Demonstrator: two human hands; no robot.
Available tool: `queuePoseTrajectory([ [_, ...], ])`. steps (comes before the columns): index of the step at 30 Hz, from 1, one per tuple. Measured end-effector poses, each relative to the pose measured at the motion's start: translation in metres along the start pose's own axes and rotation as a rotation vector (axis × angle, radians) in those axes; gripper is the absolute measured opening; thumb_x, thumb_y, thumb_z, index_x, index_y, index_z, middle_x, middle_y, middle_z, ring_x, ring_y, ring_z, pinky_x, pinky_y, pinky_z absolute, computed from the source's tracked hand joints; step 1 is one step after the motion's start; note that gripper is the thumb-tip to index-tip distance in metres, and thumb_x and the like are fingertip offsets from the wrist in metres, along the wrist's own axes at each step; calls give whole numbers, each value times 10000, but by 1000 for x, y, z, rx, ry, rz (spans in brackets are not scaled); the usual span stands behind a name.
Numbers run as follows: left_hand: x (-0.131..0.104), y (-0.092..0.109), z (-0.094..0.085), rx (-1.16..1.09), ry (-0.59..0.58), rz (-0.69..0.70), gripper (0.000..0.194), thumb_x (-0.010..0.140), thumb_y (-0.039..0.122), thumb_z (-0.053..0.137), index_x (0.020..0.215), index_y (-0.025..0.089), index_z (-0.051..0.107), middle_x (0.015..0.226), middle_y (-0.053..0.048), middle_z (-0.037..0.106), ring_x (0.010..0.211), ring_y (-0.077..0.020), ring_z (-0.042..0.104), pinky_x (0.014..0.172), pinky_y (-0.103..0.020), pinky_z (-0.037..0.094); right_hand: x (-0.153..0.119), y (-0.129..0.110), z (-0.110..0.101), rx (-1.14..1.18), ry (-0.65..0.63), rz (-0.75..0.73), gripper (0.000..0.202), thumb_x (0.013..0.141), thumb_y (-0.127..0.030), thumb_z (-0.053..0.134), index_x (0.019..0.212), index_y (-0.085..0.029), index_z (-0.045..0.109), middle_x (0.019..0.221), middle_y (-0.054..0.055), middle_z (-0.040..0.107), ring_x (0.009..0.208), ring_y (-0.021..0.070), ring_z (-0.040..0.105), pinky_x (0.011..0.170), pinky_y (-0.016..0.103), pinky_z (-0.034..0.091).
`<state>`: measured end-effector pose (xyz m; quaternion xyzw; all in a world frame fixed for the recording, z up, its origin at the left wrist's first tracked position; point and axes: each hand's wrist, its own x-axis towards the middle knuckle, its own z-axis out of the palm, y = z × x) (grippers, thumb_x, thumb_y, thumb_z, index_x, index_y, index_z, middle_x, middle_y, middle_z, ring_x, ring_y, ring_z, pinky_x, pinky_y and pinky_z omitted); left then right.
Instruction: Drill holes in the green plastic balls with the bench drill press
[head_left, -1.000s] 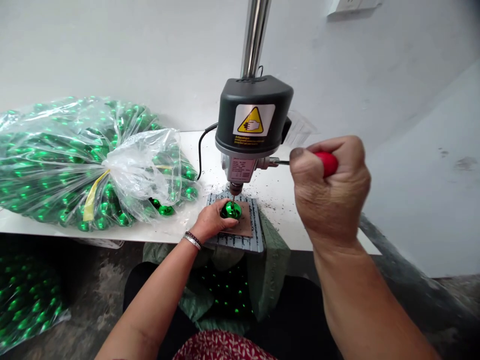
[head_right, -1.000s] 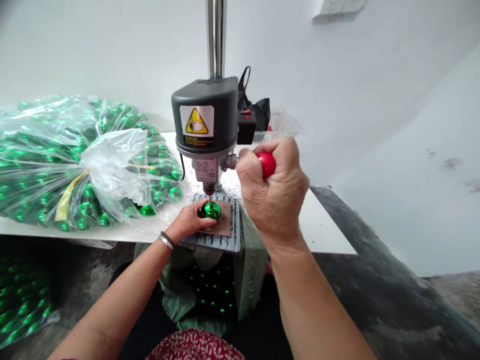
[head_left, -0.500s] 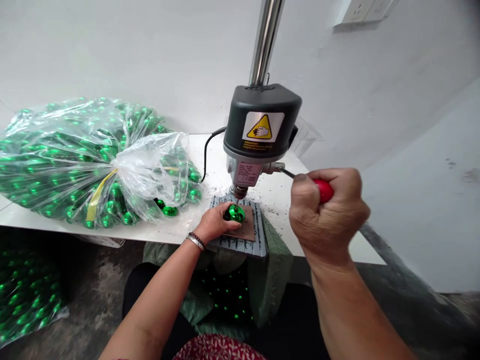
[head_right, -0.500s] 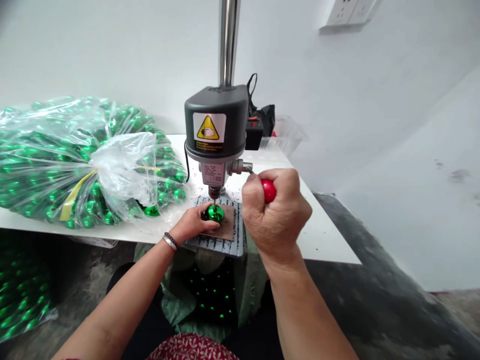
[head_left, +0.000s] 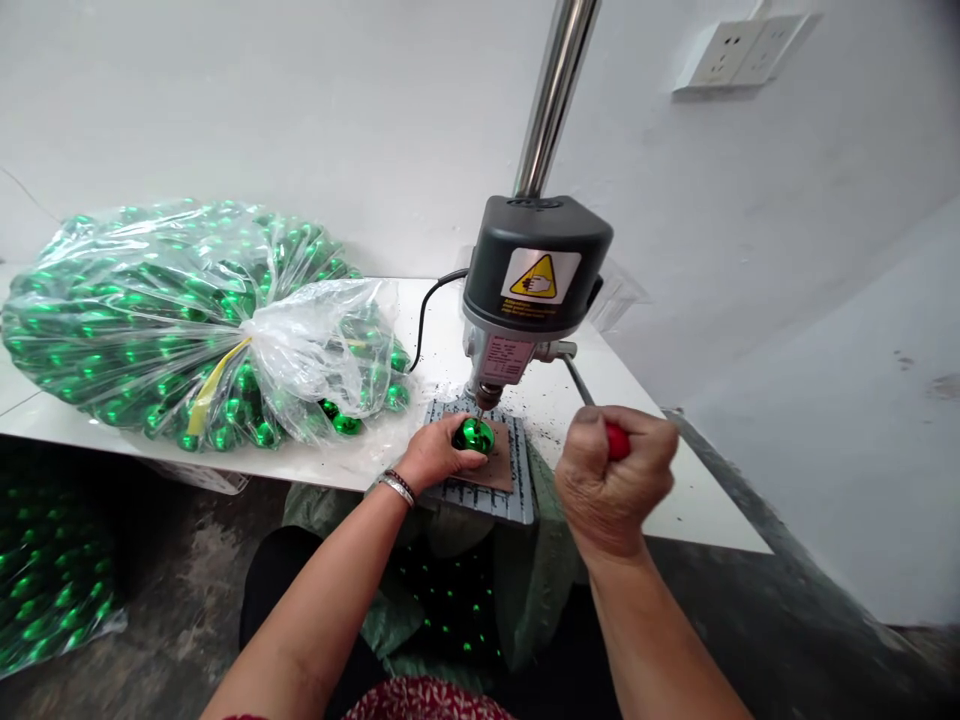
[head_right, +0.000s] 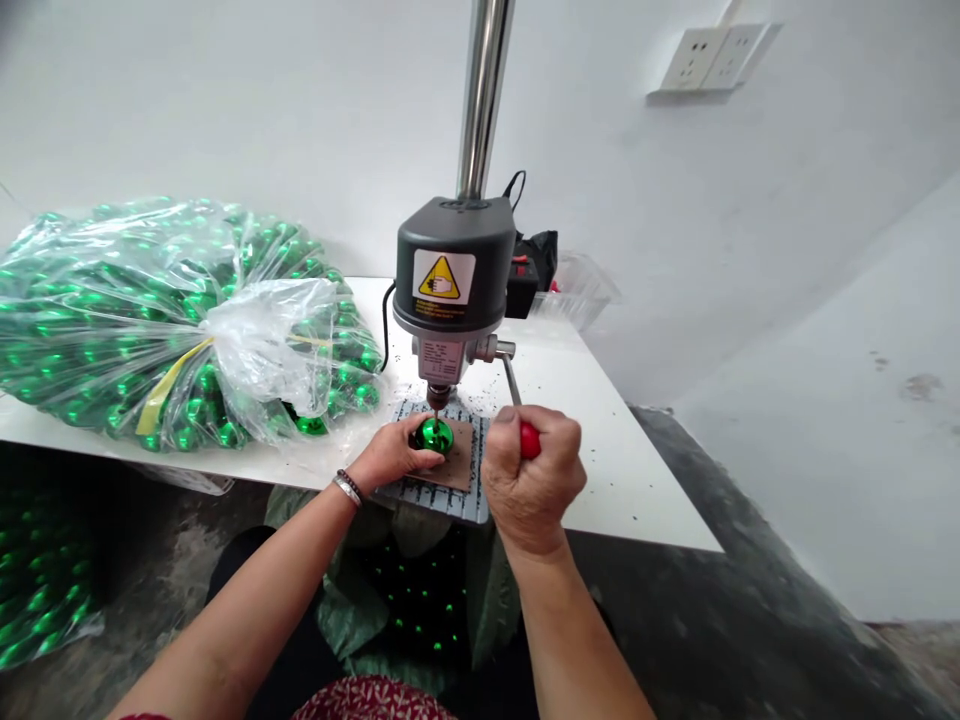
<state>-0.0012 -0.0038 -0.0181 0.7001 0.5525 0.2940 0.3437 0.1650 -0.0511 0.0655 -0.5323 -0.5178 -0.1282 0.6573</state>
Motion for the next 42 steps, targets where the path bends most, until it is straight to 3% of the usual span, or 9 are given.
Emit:
queuePoseTrajectory([
  [12, -41, 20, -16, -116, -54, 68, 616, 666, 222, 796, 1261, 188, 639, 1207, -75, 704, 1076, -233, 647, 980, -348, 496, 110, -43, 16, 8, -289, 266, 179, 812, -274, 578, 717, -167, 470, 610, -57, 457, 600, 41, 348, 609, 225, 319],
  [16, -74, 20, -45, -110, -214, 64, 709, 596, 328, 870, 1265, 215, 664, 1137, -78, 715, 854, -196, 652, 796, -316, 534, 106, -45, 18, 13, -258, 283, 169, 819, -231, 580, 717, -157, 467, 592, -65, 435, 584, 37, 325, 598, 226, 292],
  [20, -93, 6, -91, -46, -203, 10, 238, 821, 368, 622, 869, 174, 753, 784, -32, 697, 687, -150, 600, 656, -258, 480, 105, -46, 20, -8, -242, 312, 156, 816, -176, 594, 727, -154, 468, 614, -63, 444, 599, 40, 334, 630, 237, 317],
  [23, -82, -9, -119, 308, -39, -96, 248, 846, 250, 506, 780, 174, 733, 740, -42, 695, 704, -171, 624, 683, -267, 476, 105, -47, 21, -5, -223, 302, 146, 811, -166, 593, 738, -156, 467, 631, -59, 462, 608, 43, 343, 650, 245, 344],
  [27, -50, -24, -125, 722, 240, -336, 348, 875, 181, 438, 1030, 126, 745, 1112, -180, 729, 1016, -283, 687, 869, -342, 499, 105, -46, 20, 25, -202, 271, 142, 798, -169, 593, 737, -159, 466, 625, -58, 474, 601, 45, 347, 642, 247, 349],
  [30, -36, -31, -117, 810, 177, -521, 381, 872, 257, 502, 1162, 115, 703, 1248, -240, 673, 1087, -354, 681, 857, -388, 516, 104, -46, 18, 17, -215, 296, 150, 807, -177, 610, 742, -154, 477, 619, -61, 458, 597, 41, 341, 630, 243, 331],
  [34, -42, -37, -112, 845, 110, -525, 422, 845, 264, 557, 1237, 127, 635, 1220, -237, 679, 1084, -372, 679, 859, -421, 517, 102, -43, 17, 26, -214, 289, 166, 820, -201, 622, 747, -144, 484, 610, -68, 427, 596, 31, 336, 621, 231, 315],
  [38, -69, -31, -109, 551, 246, -352, 437, 804, 323, 643, 1204, 150, 615, 1164, -166, 693, 1116, -330, 640, 943, -424, 489, 99, -38, 19, 62, -210, 212, 189, 853, -269, 579, 759, -145, 472, 634, -68, 427, 602, 25, 322, 622, 206, 315],
  [42, -106, -15, -88, -361, 173, -130, 691, 783, 387, 722, 1396, 224, 448, 1123, -68, 671, 1011, -235, 658, 871, -346, 519, 97, -38, 19, 52, -247, 216, 202, 887, -291, 536, 778, -152, 438, 695, -55, 425, 651, 32, 345, 691, 222, 360],
])
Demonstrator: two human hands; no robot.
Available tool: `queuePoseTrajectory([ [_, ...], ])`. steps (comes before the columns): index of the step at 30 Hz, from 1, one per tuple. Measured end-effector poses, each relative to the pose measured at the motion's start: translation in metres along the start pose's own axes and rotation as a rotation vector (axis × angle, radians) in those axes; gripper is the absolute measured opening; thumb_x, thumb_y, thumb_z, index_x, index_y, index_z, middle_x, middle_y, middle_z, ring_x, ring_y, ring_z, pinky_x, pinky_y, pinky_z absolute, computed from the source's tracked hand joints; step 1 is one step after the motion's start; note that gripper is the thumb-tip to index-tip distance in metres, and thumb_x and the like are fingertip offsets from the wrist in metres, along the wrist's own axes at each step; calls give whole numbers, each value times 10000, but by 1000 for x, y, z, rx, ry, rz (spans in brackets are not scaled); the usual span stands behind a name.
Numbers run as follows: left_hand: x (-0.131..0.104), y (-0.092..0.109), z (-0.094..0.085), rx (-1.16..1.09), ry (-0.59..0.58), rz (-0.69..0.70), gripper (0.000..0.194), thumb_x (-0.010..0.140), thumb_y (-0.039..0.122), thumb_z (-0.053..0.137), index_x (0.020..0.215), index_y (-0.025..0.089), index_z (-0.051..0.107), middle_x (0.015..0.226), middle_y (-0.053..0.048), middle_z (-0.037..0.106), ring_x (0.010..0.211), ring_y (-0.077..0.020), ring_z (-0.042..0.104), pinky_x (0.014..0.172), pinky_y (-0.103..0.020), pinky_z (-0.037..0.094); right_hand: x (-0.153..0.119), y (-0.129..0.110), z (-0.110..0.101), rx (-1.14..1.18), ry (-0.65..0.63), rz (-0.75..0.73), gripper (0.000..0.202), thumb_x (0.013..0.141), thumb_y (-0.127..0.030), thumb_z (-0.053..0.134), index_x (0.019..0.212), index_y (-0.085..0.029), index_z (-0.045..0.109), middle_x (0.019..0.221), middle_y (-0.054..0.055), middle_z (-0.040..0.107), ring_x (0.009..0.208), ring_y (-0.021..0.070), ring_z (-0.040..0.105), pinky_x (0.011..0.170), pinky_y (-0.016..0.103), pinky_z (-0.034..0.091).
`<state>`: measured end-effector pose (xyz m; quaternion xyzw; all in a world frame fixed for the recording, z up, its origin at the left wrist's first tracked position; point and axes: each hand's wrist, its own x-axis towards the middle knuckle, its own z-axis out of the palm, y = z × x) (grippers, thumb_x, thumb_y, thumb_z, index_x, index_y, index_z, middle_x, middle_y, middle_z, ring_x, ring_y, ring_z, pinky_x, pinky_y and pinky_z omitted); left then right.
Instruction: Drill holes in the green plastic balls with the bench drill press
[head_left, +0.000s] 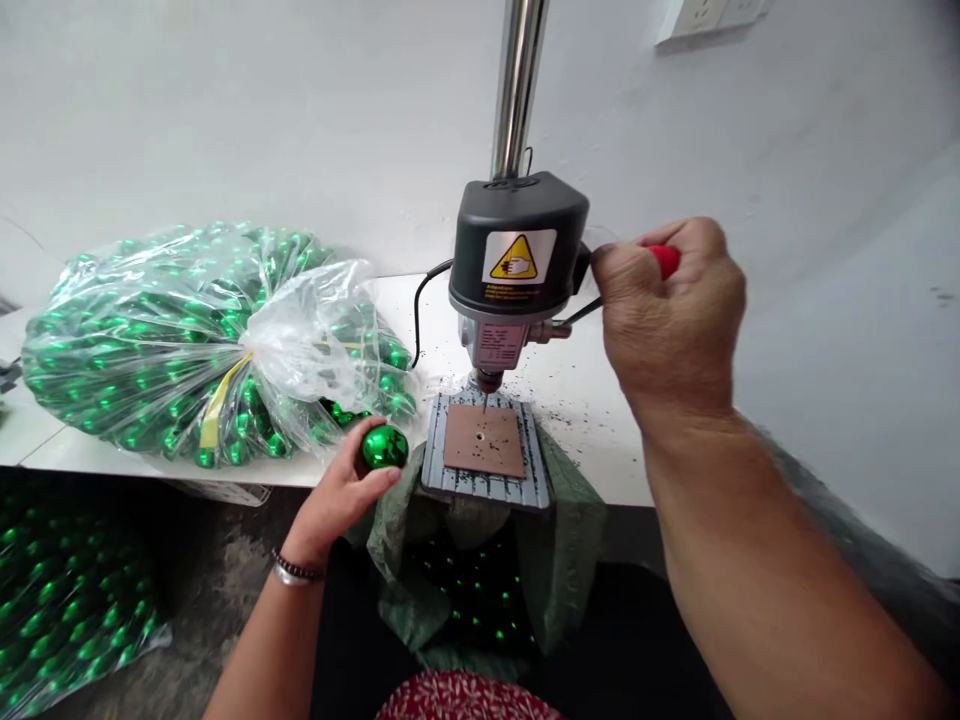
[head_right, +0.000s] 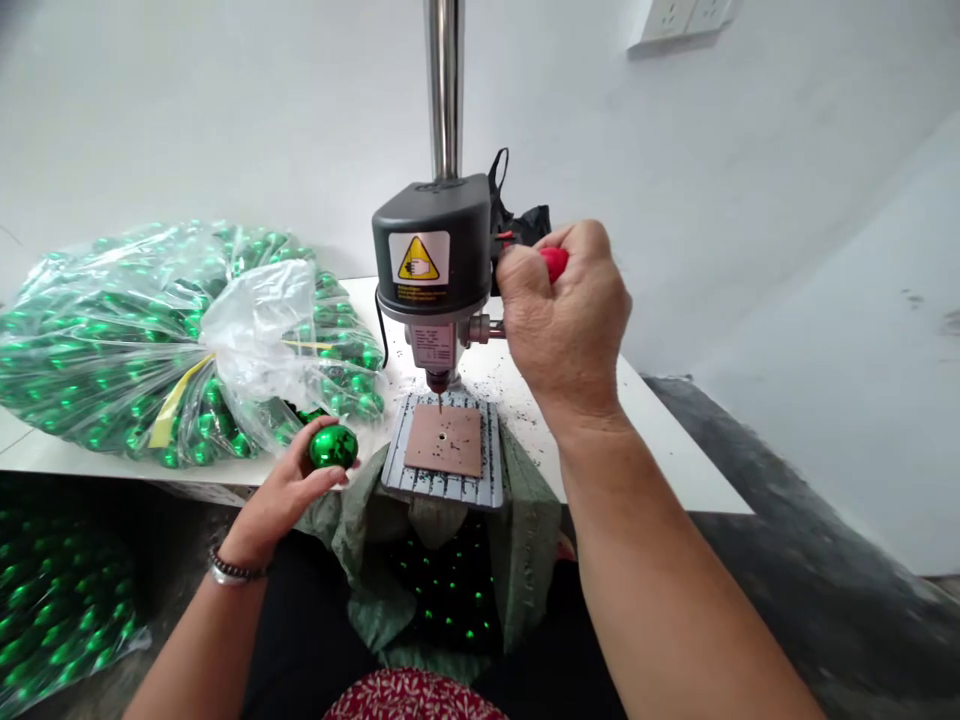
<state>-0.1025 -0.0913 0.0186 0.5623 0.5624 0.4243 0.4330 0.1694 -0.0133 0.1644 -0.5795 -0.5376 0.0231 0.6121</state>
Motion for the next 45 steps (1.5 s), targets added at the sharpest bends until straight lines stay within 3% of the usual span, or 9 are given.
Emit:
queuePoseTrajectory([
  [3, -21, 0, 22, -525, -203, -56, 785, 750, 413, 788, 1416, 266, 399, 991, -45, 669, 865, -198, 676, 699, -275, 513, -2, 0, -1, 13, -4, -25, 185, 887, -272, 529, 786, -154, 427, 703, -53, 412, 668, 34, 354, 722, 243, 379],
  [7, -17, 2, 46, -798, -273, -104, 772, 705, 464, 830, 1355, 278, 456, 996, -47, 663, 762, -158, 668, 608, -236, 476, -4, 3, -1, 49, 16, -53, 202, 880, -293, 535, 779, -159, 423, 683, -59, 409, 646, 26, 338, 679, 228, 370],
  [12, 20, 4, 65, -502, -104, -180, 658, 723, 371, 789, 1303, 210, 523, 929, -13, 646, 686, -112, 631, 602, -219, 453, -3, 5, 0, 71, 25, -80, 187, 862, -304, 538, 778, -165, 446, 664, -59, 429, 630, 35, 329, 683, 241, 403],
  [18, 60, 8, 79, 10, -172, -97, 448, 778, 330, 670, 1196, 173, 629, 955, -25, 664, 677, -117, 591, 602, -240, 455, -4, 2, -2, 80, 8, -63, 174, 876, -276, 513, 773, -180, 411, 661, -61, 411, 627, 36, 361, 706, 234, 430],
  [25, 67, 12, 84, 270, -211, 120, 385, 853, 306, 583, 1216, 185, 624, 1047, -42, 681, 907, -187, 630, 875, -341, 515, -5, -2, -3, 128, -23, -29, 204, 868, -268, 531, 752, -186, 385, 653, -68, 392, 614, 28, 370, 739, 234, 453],
  [31, 65, -2, 87, 301, -147, 215, 615, 678, 164, 732, 1279, 159, 601, 1219, -100, 666, 1145, -257, 600, 1042, -399, 455, 6, -7, -3, 99, -63, 0, 220, 880, -281, 528, 747, -182, 383, 661, -65, 415, 638, 35, 333, 761, 238, 393],
  [34, 65, -4, 86, 296, -100, 176, 607, 683, 175, 728, 1279, 170, 611, 1183, -87, 682, 1066, -240, 630, 969, -372, 495, 21, -10, 0, 2, -96, 58, 284, 900, -305, 524, 708, -186, 352, 655, -48, 387, 642, 53, 291, 742, 255, 337],
  [40, 72, -1, 77, 77, -144, -62, 546, 766, 389, 702, 1255, 173, 589, 933, -15, 660, 614, -90, 580, 579, -226, 468, 44, -12, 10, -90, -126, 96, 335, 914, -344, 499, 666, -186, 338, 641, -34, 367, 629, 78, 238, 691, 275, 268],
  [45, 80, 2, 77, 19, -154, -117, 596, 731, 430, 739, 1226, 159, 547, 879, 3, 631, 582, -71, 570, 507, -192, 414, 42, -12, 10, -93, -129, 81, 364, 921, -349, 507, 659, -193, 309, 627, -39, 342, 624, 83, 242, 678, 280, 252],
])
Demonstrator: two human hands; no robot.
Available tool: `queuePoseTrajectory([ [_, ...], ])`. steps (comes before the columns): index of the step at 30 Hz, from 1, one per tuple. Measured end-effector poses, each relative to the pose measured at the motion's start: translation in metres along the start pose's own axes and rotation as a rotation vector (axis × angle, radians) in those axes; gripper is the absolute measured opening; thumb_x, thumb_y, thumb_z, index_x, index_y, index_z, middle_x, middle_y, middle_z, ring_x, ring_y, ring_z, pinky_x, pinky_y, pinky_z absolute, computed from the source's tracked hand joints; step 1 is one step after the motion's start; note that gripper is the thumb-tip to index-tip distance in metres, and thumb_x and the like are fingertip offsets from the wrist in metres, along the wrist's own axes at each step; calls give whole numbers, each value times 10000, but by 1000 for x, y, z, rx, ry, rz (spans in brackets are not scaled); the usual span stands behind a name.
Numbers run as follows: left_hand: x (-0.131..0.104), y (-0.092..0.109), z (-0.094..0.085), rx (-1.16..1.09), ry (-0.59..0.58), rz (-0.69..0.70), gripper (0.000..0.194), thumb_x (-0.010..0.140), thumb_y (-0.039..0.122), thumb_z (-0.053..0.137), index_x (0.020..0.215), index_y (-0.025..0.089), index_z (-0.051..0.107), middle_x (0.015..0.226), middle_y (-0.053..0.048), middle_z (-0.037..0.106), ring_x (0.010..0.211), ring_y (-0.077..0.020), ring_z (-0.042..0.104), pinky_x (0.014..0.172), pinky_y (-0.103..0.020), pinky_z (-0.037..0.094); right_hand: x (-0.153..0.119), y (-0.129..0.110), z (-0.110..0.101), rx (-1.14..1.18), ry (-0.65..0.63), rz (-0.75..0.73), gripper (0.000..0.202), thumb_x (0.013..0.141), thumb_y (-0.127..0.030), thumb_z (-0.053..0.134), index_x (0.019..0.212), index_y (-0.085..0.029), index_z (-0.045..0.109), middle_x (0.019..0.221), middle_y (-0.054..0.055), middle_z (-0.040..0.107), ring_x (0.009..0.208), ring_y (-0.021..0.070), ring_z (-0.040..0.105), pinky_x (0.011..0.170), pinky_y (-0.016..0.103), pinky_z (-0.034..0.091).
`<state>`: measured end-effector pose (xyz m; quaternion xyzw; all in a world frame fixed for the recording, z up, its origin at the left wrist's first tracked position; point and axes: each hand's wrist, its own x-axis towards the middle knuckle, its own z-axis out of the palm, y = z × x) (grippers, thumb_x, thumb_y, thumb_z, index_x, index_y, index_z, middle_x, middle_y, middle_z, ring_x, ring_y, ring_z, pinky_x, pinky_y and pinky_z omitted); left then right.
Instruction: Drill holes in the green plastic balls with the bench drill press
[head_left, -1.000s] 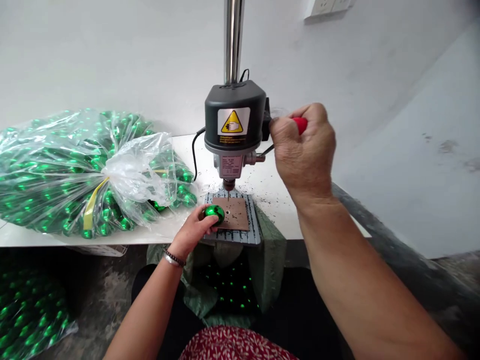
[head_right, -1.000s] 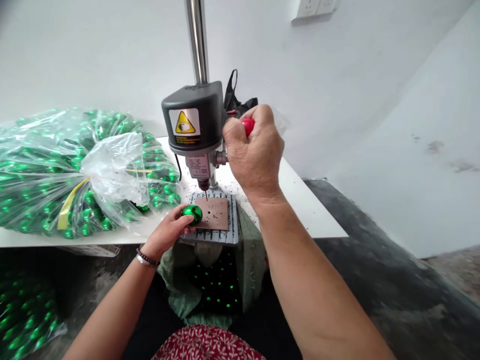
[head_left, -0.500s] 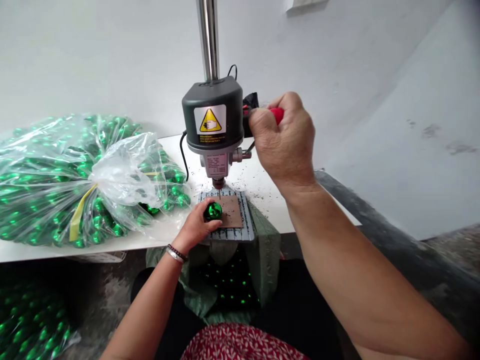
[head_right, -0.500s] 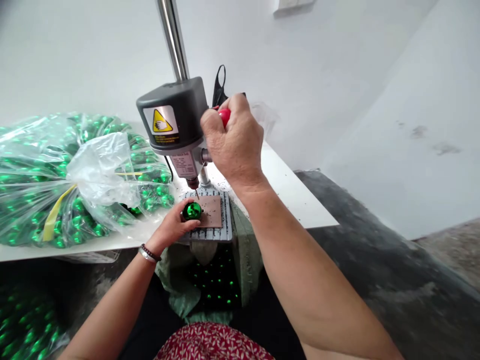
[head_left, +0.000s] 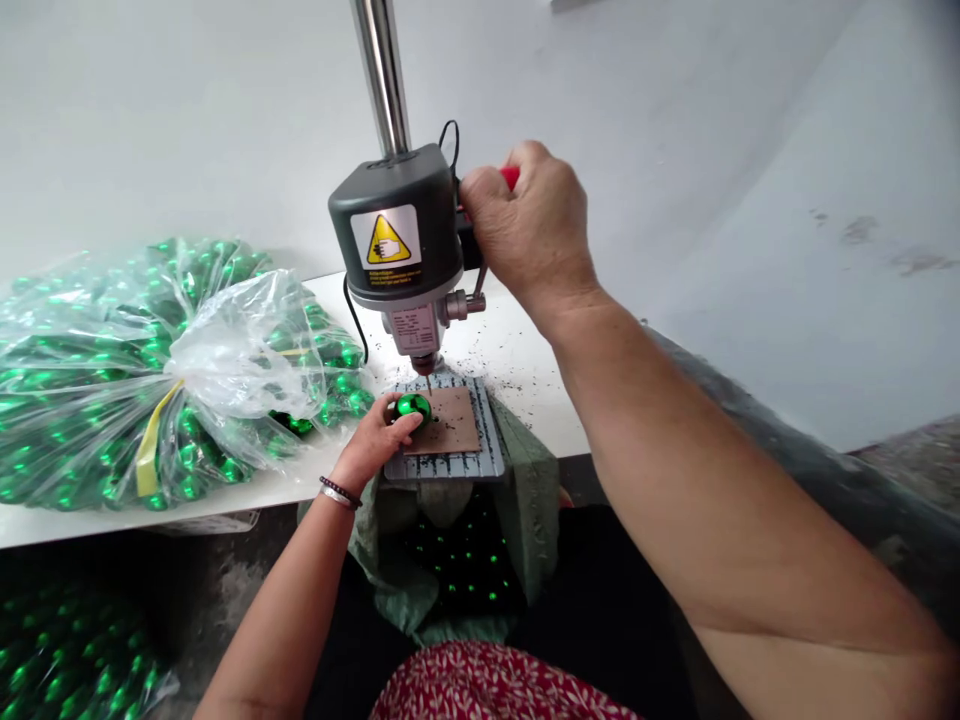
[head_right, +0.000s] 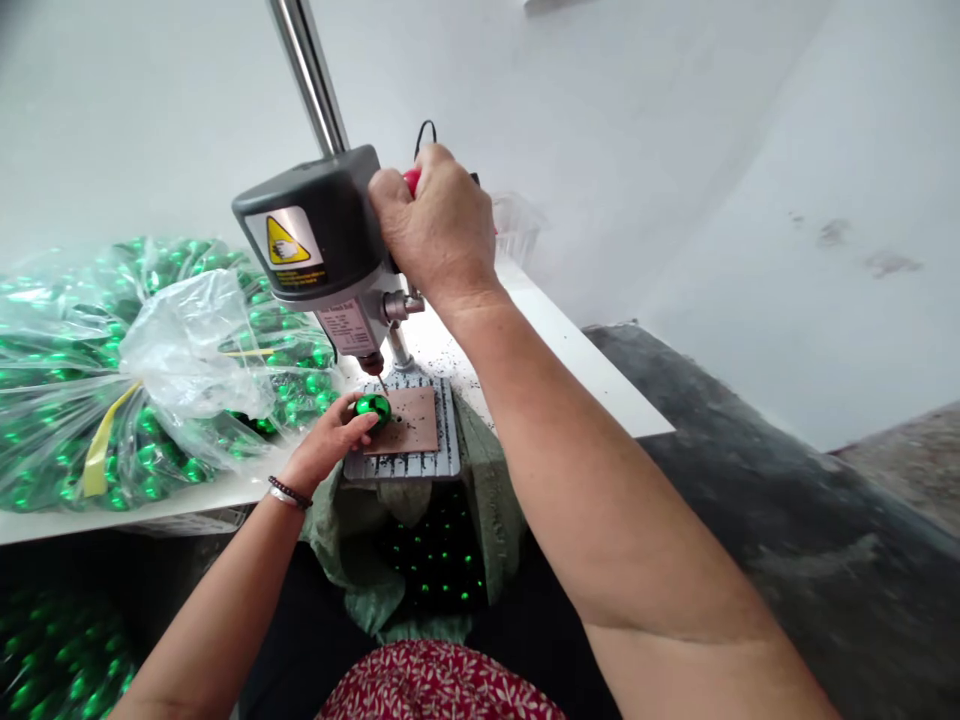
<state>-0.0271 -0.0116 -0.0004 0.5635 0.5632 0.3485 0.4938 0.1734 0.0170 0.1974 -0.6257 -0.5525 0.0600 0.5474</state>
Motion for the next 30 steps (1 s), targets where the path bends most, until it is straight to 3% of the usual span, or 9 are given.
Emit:
queuePoseTrajectory([
  [5, 6, -3, 4, 96, 12, 75, 563, 723, 397, 755, 1210, 176, 579, 896, 4, 652, 639, -86, 568, 603, -220, 475, -1, 0, -1, 32, -11, -4, 366, 920, -337, 517, 669, -195, 292, 630, -44, 338, 630, 84, 236, 683, 271, 241],
  [13, 7, 3, 9, 331, 69, 165, 533, 731, 306, 746, 1231, 174, 615, 1101, -61, 685, 872, -165, 616, 830, -303, 506, -2, 0, -2, 64, -26, -6, 353, 931, -330, 497, 680, -197, 288, 646, -48, 353, 637, 81, 244, 683, 254, 226],
  [18, 8, 11, 15, 406, 33, 157, 609, 684, 288, 785, 1265, 176, 642, 1049, -47, 705, 798, -166, 610, 822, -318, 511, -3, -1, -3, 69, -22, 2, 360, 927, -309, 509, 669, -195, 288, 629, -53, 321, 630, 77, 234, 677, 252, 224],
  [26, 16, 13, 21, 316, -76, 108, 720, 655, 255, 792, 1348, 175, 614, 920, -6, 703, 775, -156, 608, 785, -284, 505, -3, -3, -5, 82, -32, 18, 377, 927, -289, 526, 655, -189, 284, 620, -51, 300, 629, 73, 241, 677, 258, 236],
  [30, 15, 13, 21, 320, -73, 86, 743, 650, 284, 797, 1362, 190, 607, 900, 1, 692, 774, -162, 607, 776, -286, 501, -6, -1, -7, 117, -55, -5, 375, 914, -279, 540, 654, -191, 285, 618, -48, 281, 618, 76, 232, 669, 263, 232],
])
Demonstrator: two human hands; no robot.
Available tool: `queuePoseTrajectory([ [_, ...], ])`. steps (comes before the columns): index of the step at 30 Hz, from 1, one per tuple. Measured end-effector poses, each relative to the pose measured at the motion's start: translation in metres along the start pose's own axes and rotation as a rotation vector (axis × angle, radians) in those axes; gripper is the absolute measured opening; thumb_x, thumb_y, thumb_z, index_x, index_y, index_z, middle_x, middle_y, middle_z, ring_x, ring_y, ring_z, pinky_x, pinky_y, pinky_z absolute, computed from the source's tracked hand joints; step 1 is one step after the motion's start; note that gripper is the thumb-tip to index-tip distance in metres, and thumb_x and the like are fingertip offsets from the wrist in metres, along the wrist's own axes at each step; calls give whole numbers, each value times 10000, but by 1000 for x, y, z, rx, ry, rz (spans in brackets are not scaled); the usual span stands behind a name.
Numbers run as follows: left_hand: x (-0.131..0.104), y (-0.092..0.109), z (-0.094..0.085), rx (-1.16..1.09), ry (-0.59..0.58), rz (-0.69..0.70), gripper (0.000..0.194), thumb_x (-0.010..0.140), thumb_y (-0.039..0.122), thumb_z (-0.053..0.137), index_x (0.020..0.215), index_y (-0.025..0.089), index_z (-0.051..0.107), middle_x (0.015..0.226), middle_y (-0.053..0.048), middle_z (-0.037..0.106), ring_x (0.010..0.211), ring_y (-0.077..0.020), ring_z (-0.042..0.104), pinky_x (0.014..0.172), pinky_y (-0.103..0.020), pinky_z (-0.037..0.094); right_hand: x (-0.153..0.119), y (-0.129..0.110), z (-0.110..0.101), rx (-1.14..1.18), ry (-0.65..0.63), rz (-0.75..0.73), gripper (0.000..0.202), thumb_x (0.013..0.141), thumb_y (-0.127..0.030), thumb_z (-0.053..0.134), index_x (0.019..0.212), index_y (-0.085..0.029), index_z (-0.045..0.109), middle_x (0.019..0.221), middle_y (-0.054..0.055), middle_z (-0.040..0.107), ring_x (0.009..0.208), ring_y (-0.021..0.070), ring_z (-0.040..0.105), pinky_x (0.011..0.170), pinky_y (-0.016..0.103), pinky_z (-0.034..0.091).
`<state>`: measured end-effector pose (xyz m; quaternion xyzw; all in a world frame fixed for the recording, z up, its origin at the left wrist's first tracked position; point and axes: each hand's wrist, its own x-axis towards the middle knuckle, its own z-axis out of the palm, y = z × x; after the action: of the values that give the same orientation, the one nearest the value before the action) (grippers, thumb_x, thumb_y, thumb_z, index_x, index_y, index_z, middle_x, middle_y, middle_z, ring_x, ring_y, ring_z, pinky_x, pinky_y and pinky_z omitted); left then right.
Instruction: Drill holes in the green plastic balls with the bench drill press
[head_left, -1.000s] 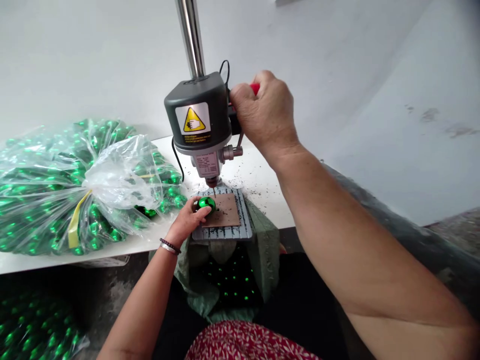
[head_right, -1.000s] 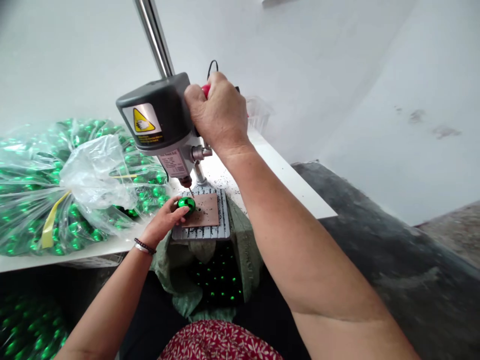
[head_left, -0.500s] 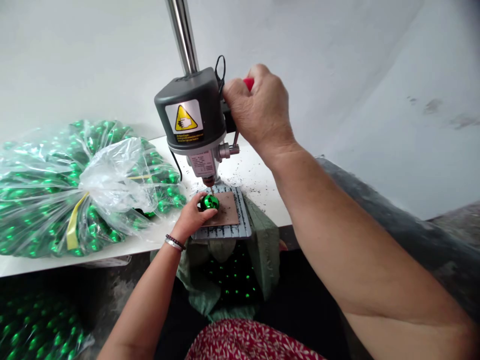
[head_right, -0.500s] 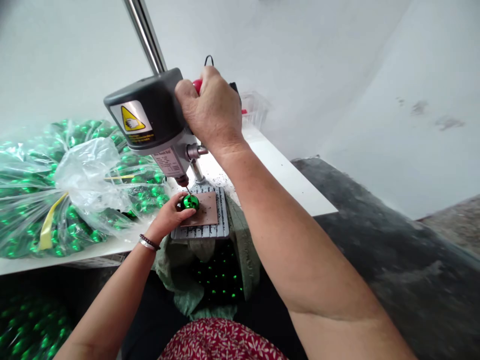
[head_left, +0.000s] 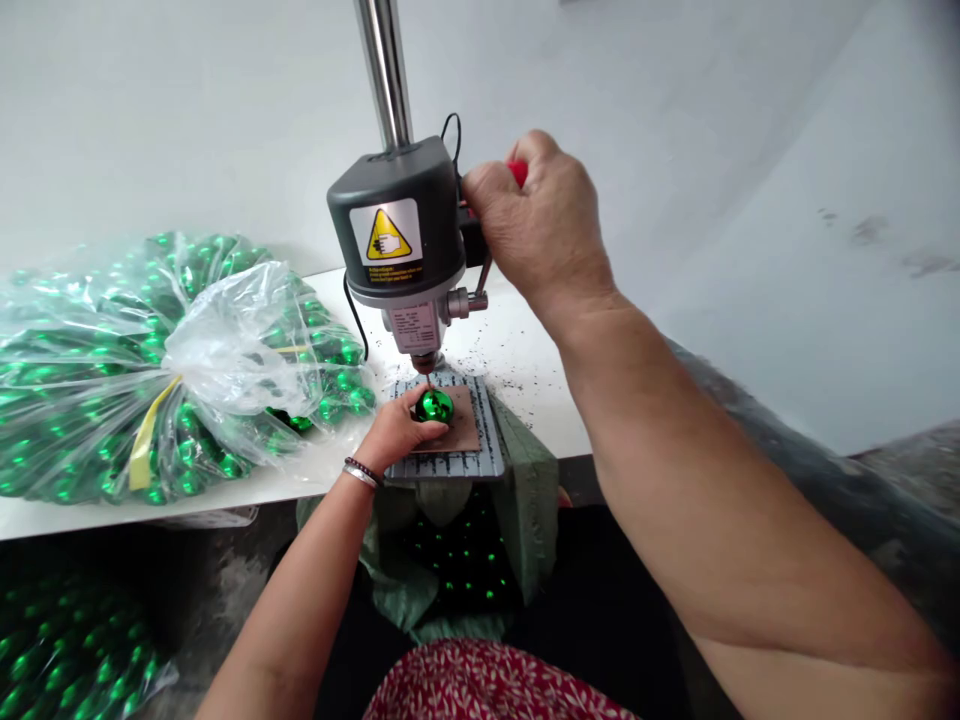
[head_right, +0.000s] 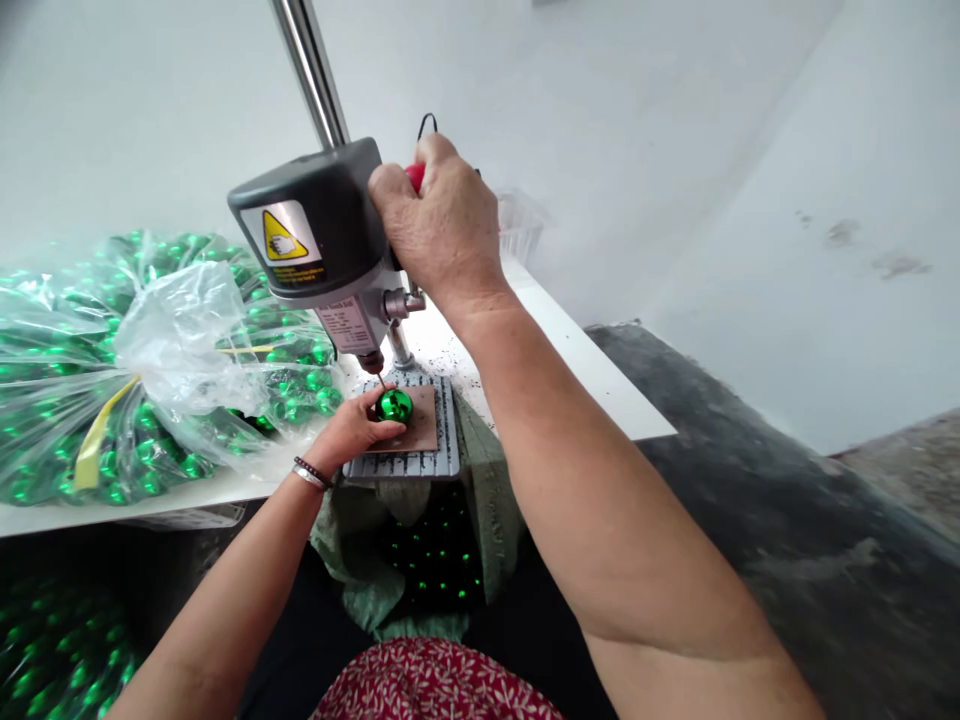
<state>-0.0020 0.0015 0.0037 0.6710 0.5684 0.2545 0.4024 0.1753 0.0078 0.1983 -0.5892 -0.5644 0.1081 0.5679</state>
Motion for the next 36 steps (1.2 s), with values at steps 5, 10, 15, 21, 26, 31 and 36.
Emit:
queuePoseTrajectory([
  [5, -3, 1, 2, 26, 12, 30, 703, 663, 293, 788, 1336, 182, 622, 961, -17, 707, 859, -192, 634, 839, -309, 504, -13, 5, -4, 50, 32, -66, 339, 910, -304, 539, 688, -193, 307, 637, -47, 328, 636, 71, 274, 685, 257, 269],
  [10, -4, 2, 4, 31, 44, 17, 711, 656, 283, 801, 1338, 184, 625, 983, -25, 726, 895, -209, 656, 866, -325, 512, -28, 11, -5, 57, 57, -108, 279, 879, -309, 569, 727, -188, 369, 628, -62, 342, 626, 53, 287, 708, 232, 311],
  [15, -4, 0, 6, 22, 52, 16, 699, 660, 266, 809, 1332, 194, 631, 1007, -21, 738, 915, -212, 668, 876, -321, 517, -46, 20, -8, 34, 119, -158, 241, 844, -334, 577, 732, -189, 421, 618, -64, 362, 606, 44, 299, 681, 223, 340],
  [21, -3, -3, 7, 25, 52, 26, 677, 657, 270, 822, 1309, 215, 648, 1038, -17, 747, 958, -228, 674, 904, -335, 521, -60, 25, -18, -134, 107, -254, 169, 819, -303, 510, 704, -192, 455, 575, -55, 391, 565, 50, 308, 658, 263, 353],
  [26, -3, -3, 7, 54, 74, 23, 694, 659, 270, 821, 1325, 208, 637, 1097, -44, 740, 1019, -250, 668, 950, -359, 505, -71, 29, -20, -214, 105, -307, 148, 794, -302, 473, 682, -210, 442, 562, -31, 411, 542, 78, 302, 614, 286, 329],
  [31, -4, -6, 8, 66, 54, 55, 684, 683, 302, 802, 1337, 204, 625, 1051, -31, 738, 977, -237, 666, 901, -334, 516, -83, 36, -17, -175, 107, -267, 116, 812, -314, 493, 731, -238, 460, 644, -23, 508, 574, 104, 410, 630, 294, 380],
  [36, -4, -9, 9, 83, 56, 56, 694, 694, 319, 794, 1353, 194, 618, 1075, -53, 736, 992, -257, 667, 930, -365, 510, -88, 44, -12, -189, 145, -301, 127, 839, -330, 488, 754, -241, 455, 678, -33, 539, 588, 96, 448, 619, 270, 380],
])
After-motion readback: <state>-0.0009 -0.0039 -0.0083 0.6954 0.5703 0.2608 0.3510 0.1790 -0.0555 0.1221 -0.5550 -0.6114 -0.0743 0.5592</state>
